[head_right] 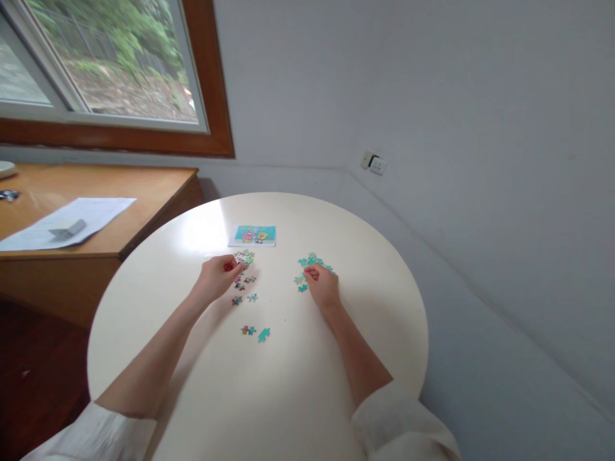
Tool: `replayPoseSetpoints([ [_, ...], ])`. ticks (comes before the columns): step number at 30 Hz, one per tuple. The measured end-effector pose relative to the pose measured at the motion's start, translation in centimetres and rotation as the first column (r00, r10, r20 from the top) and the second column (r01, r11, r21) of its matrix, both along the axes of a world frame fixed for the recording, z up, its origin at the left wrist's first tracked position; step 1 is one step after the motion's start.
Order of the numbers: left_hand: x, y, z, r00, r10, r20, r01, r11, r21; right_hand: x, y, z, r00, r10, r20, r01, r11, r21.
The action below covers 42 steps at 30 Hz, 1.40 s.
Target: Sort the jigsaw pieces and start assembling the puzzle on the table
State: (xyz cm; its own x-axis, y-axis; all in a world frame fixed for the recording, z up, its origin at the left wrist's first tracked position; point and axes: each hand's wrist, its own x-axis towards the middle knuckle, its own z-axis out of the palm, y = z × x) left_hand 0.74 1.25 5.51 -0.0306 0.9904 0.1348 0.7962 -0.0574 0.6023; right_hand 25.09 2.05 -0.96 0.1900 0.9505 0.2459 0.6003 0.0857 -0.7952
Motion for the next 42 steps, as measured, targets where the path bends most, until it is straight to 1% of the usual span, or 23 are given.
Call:
replayPoseSetpoints([
  [4, 0.0, 0.0, 0.2, 1.0, 0.009, 0.015, -0.009, 1.0, 0.01, -0.1, -0.2, 0.4, 0.993, -0.058, 0.105, 0.062, 0.998, -0.034],
  [9, 0.0, -0.1, 0.3, 1.0, 0.017, 0.002, -0.017, 1.0, -0.002, -0.3, -0.5, 1.3, 0.975, -0.11, 0.192, 0.123, 0.991, -0.056],
  [13, 0.0, -0.1, 0.2, 1.0, 0.014, -0.001, -0.014, 1.0, 0.006, -0.3, -0.5, 1.2, 0.964, -0.137, 0.23, 0.159, 0.984, -0.08],
  [15, -0.1, -0.1, 0.2, 1.0, 0.018, 0.008, -0.018, 1.0, 0.012, -0.3, -0.4, 1.1, 0.96, -0.146, 0.238, 0.165, 0.984, -0.06],
  [18, -0.1, -0.1, 0.2, 0.999, 0.031, 0.022, -0.031, 0.999, 0.019, -0.3, -0.5, 1.1, 0.961, -0.157, 0.226, 0.154, 0.988, 0.032],
  [19, -0.1, -0.1, 0.2, 0.999, 0.034, 0.025, -0.034, 0.999, 0.022, -0.4, -0.7, 1.2, 0.971, -0.132, 0.201, 0.121, 0.99, 0.066],
  [20, -0.1, 0.0, 0.2, 0.999, 0.035, 0.027, -0.036, 0.999, 0.023, -0.6, -0.9, 1.3, 0.982, -0.082, 0.169, 0.067, 0.993, 0.094],
  [21, -0.1, 0.0, 0.2, 0.999, 0.035, 0.028, -0.036, 0.999, 0.023, -0.9, -1.2, 1.6, 0.991, -0.001, 0.134, -0.015, 0.994, 0.112],
  [22, -0.1, 0.0, 0.2, 0.999, 0.036, 0.027, -0.036, 0.999, 0.023, -1.2, -1.7, 1.9, 0.987, 0.121, 0.106, -0.132, 0.985, 0.11],
  [23, -0.1, 0.0, 0.2, 0.999, 0.035, 0.023, -0.036, 0.999, 0.021, -1.6, -2.2, 2.2, 0.961, 0.258, 0.098, -0.267, 0.959, 0.095],
  [24, -0.1, 0.0, 0.2, 0.999, 0.036, 0.018, -0.036, 0.999, 0.019, -2.1, -2.8, 2.6, 0.898, 0.424, 0.114, -0.431, 0.901, 0.042],
  [25, -0.1, 0.0, 0.2, 0.999, 0.038, 0.012, -0.038, 0.999, 0.018, -2.6, -3.4, 2.9, 0.803, 0.582, 0.133, -0.584, 0.811, -0.023],
  [26, -0.1, -0.1, 0.2, 0.999, 0.039, 0.008, -0.039, 0.999, 0.018, -3.1, -4.0, 3.3, 0.708, 0.689, 0.153, -0.687, 0.723, -0.076],
  [27, -0.1, -0.1, 0.2, 0.999, 0.042, 0.005, -0.042, 0.999, 0.019, -3.5, -4.5, 3.6, 0.615, 0.767, 0.185, -0.758, 0.639, -0.127],
  [28, -0.1, -0.1, 0.2, 0.999, 0.044, 0.003, -0.044, 0.999, 0.021, -3.9, -4.9, 3.9, 0.555, 0.803, 0.217, -0.786, 0.592, -0.181],
  [29, -0.1, -0.1, 0.1, 0.999, 0.046, 0.002, -0.046, 0.999, 0.021, -4.2, -5.3, 4.1, 0.527, 0.817, 0.235, -0.788, 0.573, -0.223],
  [30, -0.1, -0.1, 0.1, 0.999, 0.048, -0.001, -0.048, 0.999, 0.02, -4.4, -5.5, 4.2, 0.512, 0.825, 0.24, -0.789, 0.562, -0.249],
  [32, 0.0, 0.0, 0.1, 0.999, 0.049, -0.009, -0.049, 0.999, 0.016, -4.6, -5.6, 4.4, 0.508, 0.828, 0.24, -0.781, 0.559, -0.278],
  [37, 0.0, 0.1, -0.1, 0.998, 0.039, -0.039, -0.039, 0.999, 0.018, -4.5, -5.4, 4.7, 0.51, 0.829, 0.228, -0.781, 0.558, -0.28],
  [39, 0.0, 0.1, -0.3, 0.998, 0.04, -0.049, -0.039, 0.999, 0.017, -4.5, -5.5, 4.7, 0.538, 0.817, 0.206, -0.769, 0.576, -0.278],
  [42, 0.0, 0.2, -0.5, 0.998, 0.039, -0.058, -0.038, 0.999, 0.015, -4.5, -5.5, 4.6, 0.615, 0.774, 0.148, -0.718, 0.628, -0.3],
])
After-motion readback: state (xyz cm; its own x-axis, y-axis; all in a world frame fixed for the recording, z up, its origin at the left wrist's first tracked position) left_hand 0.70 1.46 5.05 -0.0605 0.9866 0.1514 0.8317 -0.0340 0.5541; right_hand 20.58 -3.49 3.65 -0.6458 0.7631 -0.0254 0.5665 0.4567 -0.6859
